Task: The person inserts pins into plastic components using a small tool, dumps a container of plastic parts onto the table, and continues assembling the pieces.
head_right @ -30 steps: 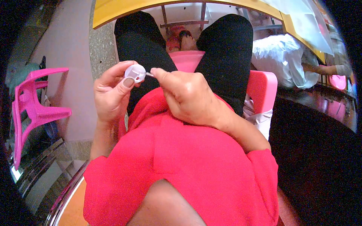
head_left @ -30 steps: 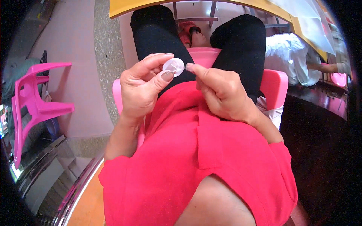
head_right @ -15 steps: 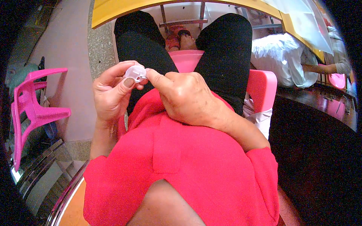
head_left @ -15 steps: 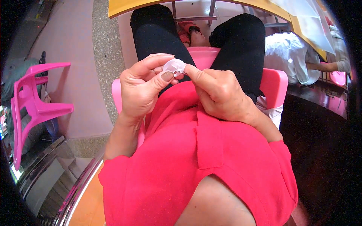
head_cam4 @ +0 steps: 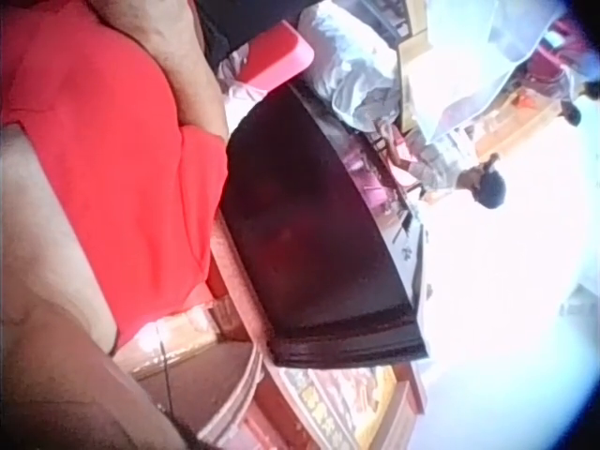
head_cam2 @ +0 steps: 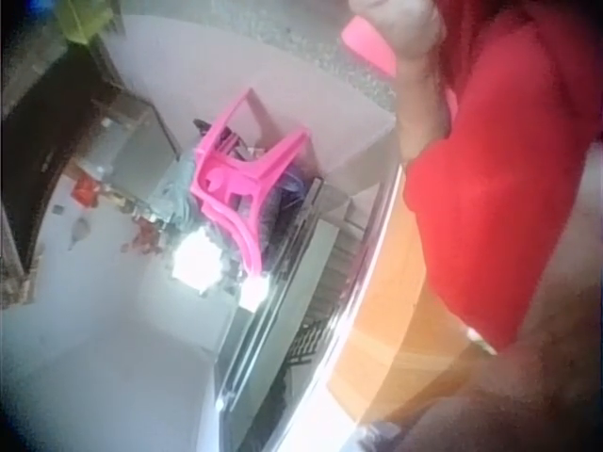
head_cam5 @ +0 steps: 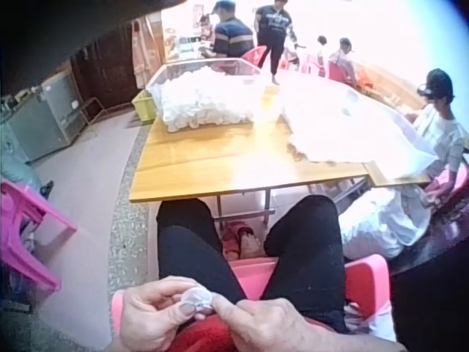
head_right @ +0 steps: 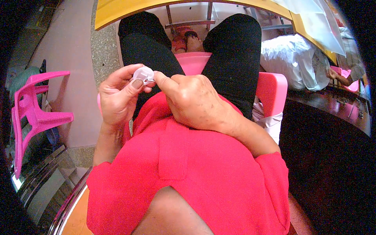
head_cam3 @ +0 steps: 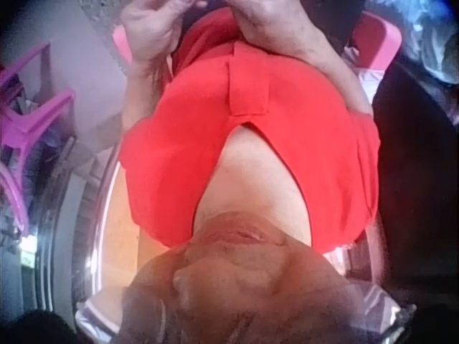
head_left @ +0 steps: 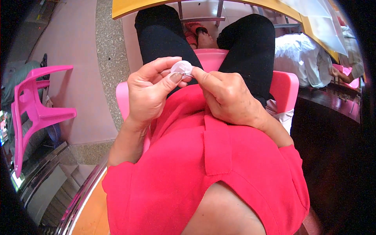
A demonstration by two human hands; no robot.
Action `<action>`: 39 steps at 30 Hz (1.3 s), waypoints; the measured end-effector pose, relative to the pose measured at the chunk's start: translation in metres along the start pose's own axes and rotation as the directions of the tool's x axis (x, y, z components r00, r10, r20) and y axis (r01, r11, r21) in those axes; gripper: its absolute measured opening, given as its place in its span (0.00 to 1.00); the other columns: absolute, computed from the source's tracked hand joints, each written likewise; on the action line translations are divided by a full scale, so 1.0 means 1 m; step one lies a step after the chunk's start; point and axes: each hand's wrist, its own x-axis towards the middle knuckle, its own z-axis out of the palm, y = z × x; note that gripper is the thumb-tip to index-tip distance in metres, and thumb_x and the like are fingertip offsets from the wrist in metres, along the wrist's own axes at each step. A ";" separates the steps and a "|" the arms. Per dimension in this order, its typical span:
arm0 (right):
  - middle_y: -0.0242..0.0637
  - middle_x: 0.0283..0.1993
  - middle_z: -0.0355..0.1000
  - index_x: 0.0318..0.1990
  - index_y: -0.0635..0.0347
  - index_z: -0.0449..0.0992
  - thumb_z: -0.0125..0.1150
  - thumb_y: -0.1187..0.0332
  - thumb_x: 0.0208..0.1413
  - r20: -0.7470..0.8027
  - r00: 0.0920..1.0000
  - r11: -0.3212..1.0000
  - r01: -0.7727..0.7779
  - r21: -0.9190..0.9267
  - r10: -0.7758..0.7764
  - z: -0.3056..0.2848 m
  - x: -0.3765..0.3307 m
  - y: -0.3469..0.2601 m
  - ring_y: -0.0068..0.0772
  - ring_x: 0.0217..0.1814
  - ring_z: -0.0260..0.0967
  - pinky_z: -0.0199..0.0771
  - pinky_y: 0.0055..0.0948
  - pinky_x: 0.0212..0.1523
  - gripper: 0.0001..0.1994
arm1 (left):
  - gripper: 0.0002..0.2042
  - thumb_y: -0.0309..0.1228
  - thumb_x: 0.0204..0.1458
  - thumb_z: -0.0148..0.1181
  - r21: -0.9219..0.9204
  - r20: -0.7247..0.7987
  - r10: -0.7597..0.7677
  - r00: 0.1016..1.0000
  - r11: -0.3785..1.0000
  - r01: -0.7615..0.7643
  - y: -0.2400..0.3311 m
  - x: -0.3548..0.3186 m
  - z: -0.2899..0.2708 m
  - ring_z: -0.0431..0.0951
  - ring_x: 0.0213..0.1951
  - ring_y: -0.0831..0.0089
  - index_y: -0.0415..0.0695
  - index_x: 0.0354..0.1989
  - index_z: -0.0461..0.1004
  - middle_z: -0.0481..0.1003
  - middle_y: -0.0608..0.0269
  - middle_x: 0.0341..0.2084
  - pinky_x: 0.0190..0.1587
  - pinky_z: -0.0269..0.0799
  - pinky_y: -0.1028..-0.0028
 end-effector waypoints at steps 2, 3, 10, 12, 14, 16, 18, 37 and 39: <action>0.44 0.22 0.67 0.50 0.71 0.68 0.55 0.84 0.42 0.001 1.000 1.000 -0.001 -0.010 0.001 0.001 -0.001 0.001 0.42 0.21 0.70 0.69 0.33 0.22 0.22 | 0.14 0.19 0.51 0.57 -0.005 -0.006 0.003 1.000 1.000 -0.003 -0.001 0.000 0.000 0.79 0.37 0.67 0.31 0.47 0.71 0.77 0.49 0.37 0.40 0.77 0.73; 0.44 0.22 0.67 0.50 0.71 0.68 0.55 0.84 0.42 0.002 1.000 1.000 -0.003 -0.018 0.003 0.001 -0.001 0.001 0.42 0.22 0.70 0.70 0.33 0.22 0.22 | 0.14 0.19 0.52 0.57 -0.009 -0.006 -0.003 1.000 1.000 0.003 -0.001 0.000 0.000 0.79 0.37 0.67 0.31 0.47 0.70 0.77 0.49 0.37 0.40 0.77 0.73; 0.46 0.24 0.68 0.50 0.71 0.68 0.55 0.85 0.43 -0.009 0.999 0.993 -0.032 0.116 0.033 0.003 -0.001 0.001 0.42 0.23 0.71 0.70 0.31 0.24 0.22 | 0.13 0.19 0.52 0.56 -0.019 -0.006 0.010 1.000 1.000 -0.010 -0.001 0.000 -0.001 0.79 0.37 0.66 0.31 0.47 0.70 0.76 0.49 0.37 0.41 0.77 0.73; 0.47 0.24 0.68 0.51 0.72 0.67 0.54 0.86 0.45 -0.029 0.998 0.970 -0.039 0.240 0.048 0.005 -0.002 0.002 0.40 0.24 0.71 0.70 0.28 0.25 0.21 | 0.13 0.18 0.52 0.56 -0.019 -0.010 0.018 1.000 1.000 -0.019 -0.001 0.001 0.000 0.79 0.37 0.67 0.31 0.47 0.70 0.76 0.49 0.37 0.41 0.77 0.73; 0.47 0.24 0.68 0.51 0.72 0.67 0.53 0.86 0.45 -0.049 0.997 0.961 -0.040 0.273 0.055 0.008 -0.001 0.003 0.39 0.24 0.71 0.69 0.28 0.26 0.21 | 0.13 0.18 0.52 0.56 -0.019 -0.014 0.027 1.000 0.999 -0.027 -0.002 0.001 0.000 0.79 0.37 0.67 0.32 0.47 0.70 0.76 0.49 0.37 0.41 0.77 0.72; 0.47 0.24 0.68 0.51 0.71 0.67 0.53 0.86 0.46 -0.068 0.996 0.951 -0.038 0.306 0.062 0.008 0.000 0.002 0.38 0.24 0.71 0.69 0.27 0.26 0.21 | 0.13 0.18 0.52 0.55 -0.013 -0.010 0.043 0.999 0.999 -0.043 -0.003 0.001 0.000 0.79 0.38 0.67 0.32 0.47 0.70 0.76 0.49 0.37 0.42 0.77 0.72; 0.48 0.24 0.68 0.51 0.71 0.68 0.52 0.85 0.47 -0.056 0.994 0.941 -0.069 0.331 0.093 0.006 0.002 0.000 0.36 0.24 0.71 0.69 0.26 0.26 0.20 | 0.13 0.18 0.53 0.55 -0.011 -0.013 0.053 0.999 0.999 -0.053 -0.004 0.001 0.001 0.79 0.38 0.67 0.32 0.47 0.70 0.76 0.49 0.37 0.42 0.77 0.72; 0.44 0.21 0.67 0.49 0.69 0.70 0.51 0.82 0.50 0.012 0.981 0.952 -0.192 0.239 0.195 -0.006 -0.001 -0.001 0.34 0.21 0.69 0.67 0.28 0.23 0.17 | 0.14 0.19 0.52 0.57 -0.051 -0.033 -0.068 0.997 0.996 0.067 -0.008 0.003 0.008 0.78 0.37 0.68 0.32 0.47 0.69 0.75 0.49 0.38 0.42 0.77 0.73; 0.50 0.24 0.69 0.49 0.68 0.69 0.52 0.83 0.47 0.012 0.985 0.985 -0.172 0.031 0.171 -0.007 -0.003 -0.002 0.47 0.24 0.71 0.69 0.35 0.25 0.19 | 0.14 0.19 0.52 0.56 -0.043 -0.034 -0.075 0.997 0.996 0.073 -0.008 0.003 0.009 0.78 0.37 0.68 0.32 0.47 0.69 0.75 0.49 0.38 0.42 0.77 0.73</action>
